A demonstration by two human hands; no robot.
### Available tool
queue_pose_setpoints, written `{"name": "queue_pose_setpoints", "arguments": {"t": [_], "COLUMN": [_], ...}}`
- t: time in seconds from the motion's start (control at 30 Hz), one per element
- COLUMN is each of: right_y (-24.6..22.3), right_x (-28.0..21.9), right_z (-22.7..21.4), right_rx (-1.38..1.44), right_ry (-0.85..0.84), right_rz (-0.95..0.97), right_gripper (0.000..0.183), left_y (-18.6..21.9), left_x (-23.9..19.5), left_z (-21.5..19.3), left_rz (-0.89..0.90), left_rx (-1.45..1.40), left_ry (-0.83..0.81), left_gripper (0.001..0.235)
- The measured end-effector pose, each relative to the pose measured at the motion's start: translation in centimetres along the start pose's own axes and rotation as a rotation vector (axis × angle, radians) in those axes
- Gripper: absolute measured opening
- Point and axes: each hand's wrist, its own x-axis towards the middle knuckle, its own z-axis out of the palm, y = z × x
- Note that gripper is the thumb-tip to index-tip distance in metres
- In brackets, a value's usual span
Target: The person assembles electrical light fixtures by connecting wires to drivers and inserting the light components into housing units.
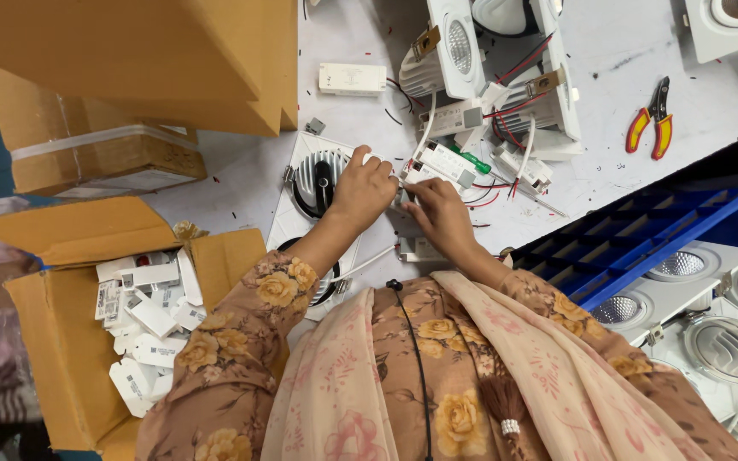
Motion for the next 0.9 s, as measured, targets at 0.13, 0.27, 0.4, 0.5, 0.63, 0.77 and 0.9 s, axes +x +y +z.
{"name": "queue_pose_setpoints", "arguments": {"t": [0.13,0.27,0.4,0.5,0.63,0.77,0.9], "right_y": [0.0,0.1,-0.2,-0.6,-0.6,-1.1,-1.4], "right_x": [0.9,1.5,2.1,1.9,1.9,1.8,2.0], "right_z": [0.9,1.3,1.7,1.8,1.3,0.8,0.9], "right_rx": [-0.080,-0.139,-0.230,-0.253,-0.234,-0.261,-0.280], "right_ry": [-0.016,-0.015,-0.040,-0.037,-0.017,-0.049,-0.067], "right_rz": [-0.024,-0.026,-0.015,-0.049,-0.073,-0.091,-0.078], "right_gripper": [0.029,0.029,0.025,0.026,0.026,0.025,0.026], "left_y": [0.1,0.1,0.2,0.0,0.3,0.4,0.3], "left_x": [0.0,0.3,0.6,0.9,0.7,0.8,1.0], "left_z": [0.2,-0.7,-1.9,-1.5,0.2,1.2,1.2], "left_rz": [-0.032,-0.070,-0.110,-0.147,-0.177,-0.191,-0.182], "left_rx": [0.026,-0.056,-0.127,-0.160,-0.103,-0.113,-0.130], "left_ry": [-0.037,-0.071,-0.148,-0.162,-0.064,-0.092,-0.149], "left_gripper": [0.011,0.018,0.031,0.032,0.015,0.013,0.016]}}
